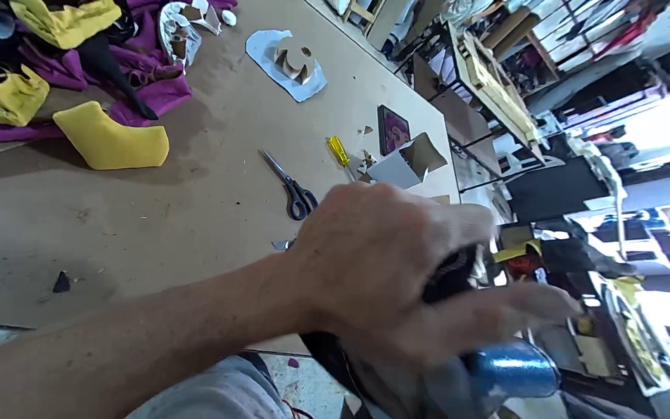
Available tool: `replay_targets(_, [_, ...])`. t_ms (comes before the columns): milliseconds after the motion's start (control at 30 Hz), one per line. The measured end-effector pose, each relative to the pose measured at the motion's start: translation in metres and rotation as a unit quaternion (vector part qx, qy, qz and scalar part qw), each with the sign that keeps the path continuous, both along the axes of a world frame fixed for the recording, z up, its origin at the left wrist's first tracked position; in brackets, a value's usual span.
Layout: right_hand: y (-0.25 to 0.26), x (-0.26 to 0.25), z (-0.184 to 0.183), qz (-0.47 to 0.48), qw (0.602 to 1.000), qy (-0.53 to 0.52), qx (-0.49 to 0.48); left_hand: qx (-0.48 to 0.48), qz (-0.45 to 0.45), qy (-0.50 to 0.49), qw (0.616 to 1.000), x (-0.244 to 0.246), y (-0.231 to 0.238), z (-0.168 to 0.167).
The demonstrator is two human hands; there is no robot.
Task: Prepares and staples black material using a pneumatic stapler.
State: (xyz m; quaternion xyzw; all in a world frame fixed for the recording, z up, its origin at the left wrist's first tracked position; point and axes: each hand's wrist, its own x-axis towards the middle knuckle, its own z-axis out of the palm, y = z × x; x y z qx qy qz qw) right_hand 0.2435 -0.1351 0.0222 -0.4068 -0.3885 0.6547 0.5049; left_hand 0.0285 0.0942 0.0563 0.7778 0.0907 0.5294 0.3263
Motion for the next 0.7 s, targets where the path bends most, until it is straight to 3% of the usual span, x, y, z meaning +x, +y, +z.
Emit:
replay_targets(133, [-0.005, 0.016, -0.016, -0.049, 0.987, -0.14, -0.066, 0.02, 0.129, 0.125, 0.984, -0.009, 0.018, -0.066])
replay_targets(267, [-0.018, 0.015, -0.044, -0.108, 0.956, -0.248, -0.11, 0.217, 0.248, 0.078, 0.941, -0.044, 0.018, -0.114])
replay_targets(333, [-0.028, 0.006, -0.054, -0.154, 0.928, -0.319, -0.114, 0.232, 0.26, 0.133, 0.928, -0.068, -0.01, -0.16])
replay_targets(433, [-0.037, -0.005, -0.063, -0.175, 0.88, -0.424, -0.122, 0.152, 0.212, 0.317, 0.912, -0.095, -0.072, -0.227])
replay_targets(533, [-0.052, -0.004, -0.06, -0.165, 0.841, -0.489, -0.162, 0.091, 0.114, 0.371, 0.917, -0.117, -0.075, -0.21])
replay_targets(600, [-0.058, 0.002, -0.06, -0.165, 0.853, -0.47, -0.154, 0.123, 0.087, 0.403, 0.903, -0.119, -0.029, -0.192])
replay_targets(700, [-0.06, 0.002, -0.066, -0.179, 0.88, -0.417, -0.14, 0.139, -0.05, 0.505, 0.851, -0.108, 0.032, -0.188])
